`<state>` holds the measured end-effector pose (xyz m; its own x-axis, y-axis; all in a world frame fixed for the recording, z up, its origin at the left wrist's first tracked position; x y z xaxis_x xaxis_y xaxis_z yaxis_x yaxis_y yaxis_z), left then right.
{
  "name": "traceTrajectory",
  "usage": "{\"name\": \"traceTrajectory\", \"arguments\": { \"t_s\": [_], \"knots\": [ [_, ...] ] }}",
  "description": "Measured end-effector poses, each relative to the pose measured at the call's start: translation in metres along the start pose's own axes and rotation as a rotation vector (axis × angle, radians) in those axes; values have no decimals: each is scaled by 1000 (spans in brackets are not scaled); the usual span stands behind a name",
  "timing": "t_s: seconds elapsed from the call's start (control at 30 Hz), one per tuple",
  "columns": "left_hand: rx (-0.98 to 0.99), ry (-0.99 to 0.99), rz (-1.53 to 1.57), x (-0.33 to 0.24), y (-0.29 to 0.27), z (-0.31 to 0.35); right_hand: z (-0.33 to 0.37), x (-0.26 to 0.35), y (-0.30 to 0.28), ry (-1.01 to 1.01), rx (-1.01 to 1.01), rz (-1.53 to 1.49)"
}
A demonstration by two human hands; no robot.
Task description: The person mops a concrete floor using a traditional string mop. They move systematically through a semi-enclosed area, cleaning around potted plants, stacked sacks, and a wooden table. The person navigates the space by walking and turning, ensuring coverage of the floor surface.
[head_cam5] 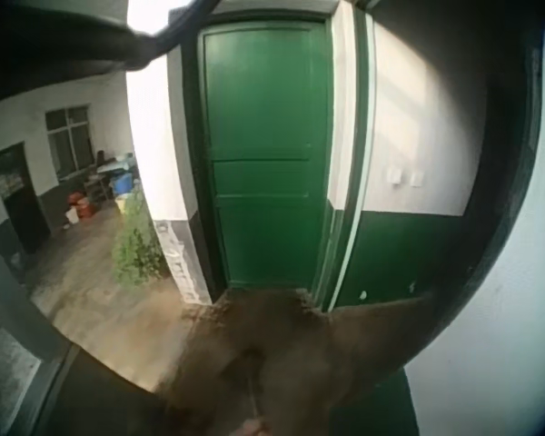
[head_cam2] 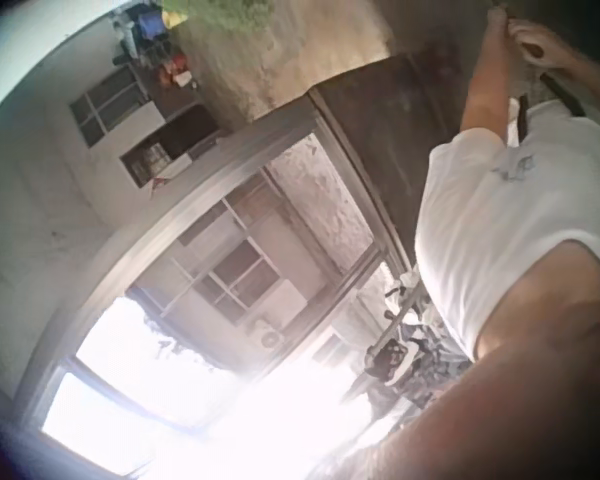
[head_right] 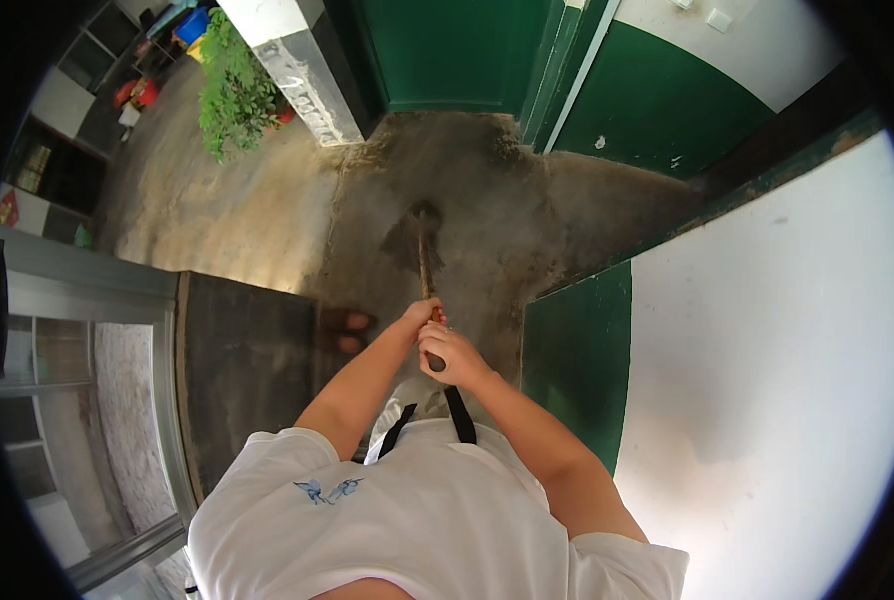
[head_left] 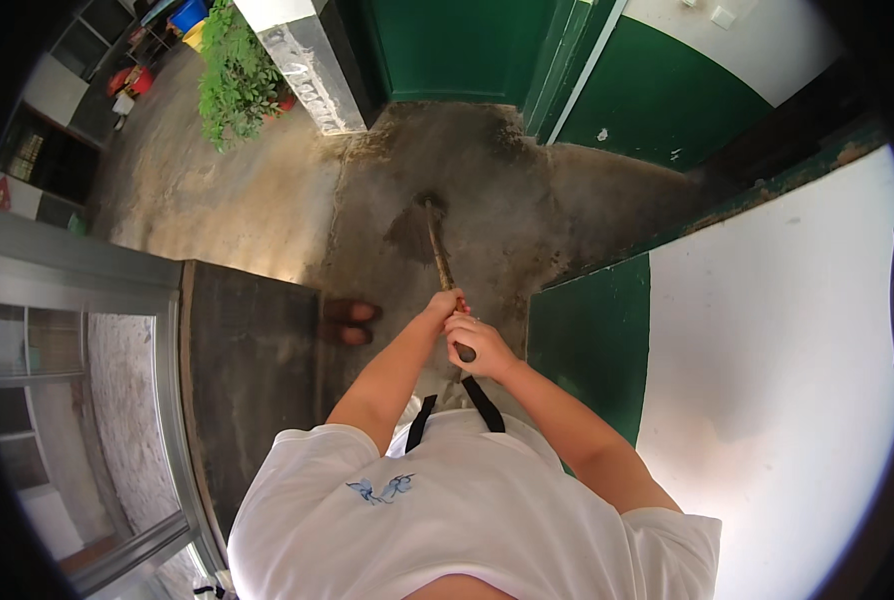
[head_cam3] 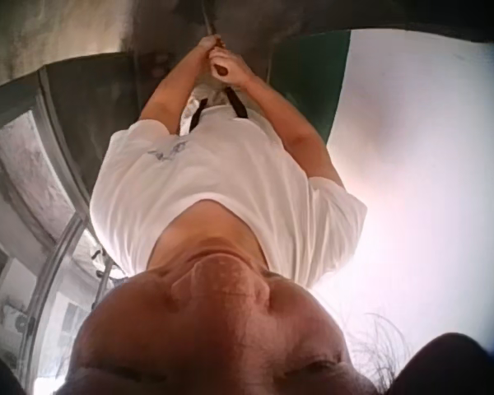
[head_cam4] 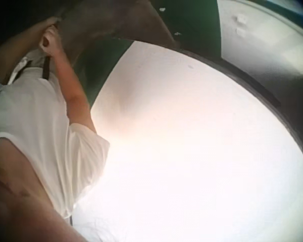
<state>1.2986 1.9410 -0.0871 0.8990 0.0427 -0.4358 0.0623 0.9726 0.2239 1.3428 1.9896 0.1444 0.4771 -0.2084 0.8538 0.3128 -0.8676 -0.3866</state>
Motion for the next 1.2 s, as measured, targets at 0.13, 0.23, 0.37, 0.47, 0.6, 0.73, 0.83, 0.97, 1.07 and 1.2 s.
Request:
{"name": "traceTrajectory", "arguments": {
  "t_s": [0.13, 0.23, 0.37, 0.47, 0.6, 0.73, 0.83, 0.97, 1.07, 1.2],
  "knots": [
    [-25, -41, 24, -77, -16, -50, -72, -53, -17, 30, 20, 1],
    [-7, -32, -5, -145, -27, -90, -131, -88, -40, 14, -63, -13],
    [18, -76, -48, -237, -21, -137, -205, -149, -85, 42, -201, -54],
    [-56, -44, -181, -329, -15, -168, -267, -191, -127, 23, -312, -97],
    [207, -84, -192, -428, 14, -225, -337, -229, -202, 153, -593, -130],
    [417, -182, 47, -481, 80, -252, -352, -240, -298, 359, -970, -195],
    [299, -251, 140, -480, 112, -262, -335, -242, -341, 578, -1070, -255],
    [134, -351, 121, -450, 132, -301, -295, -243, -395, 674, -1131, -314],
    [32, -461, 85, -425, 135, -339, -281, -246, -449, 722, -1127, -305],
    [-40, -490, 72, -425, 184, -346, -268, -278, -519, 747, -1016, -325]
  ]
}}
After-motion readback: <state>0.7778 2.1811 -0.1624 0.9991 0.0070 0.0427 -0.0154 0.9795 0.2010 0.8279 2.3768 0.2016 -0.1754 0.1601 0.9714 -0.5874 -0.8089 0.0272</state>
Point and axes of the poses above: each hand's wrist, its own z-axis away from the middle knuckle, its own y-axis out of the palm, x = y × z, the point moved 10 cm from there along -z, towards the middle knuckle, and after that the axes turned 7 degrees about -z, right-handed, at the moved point
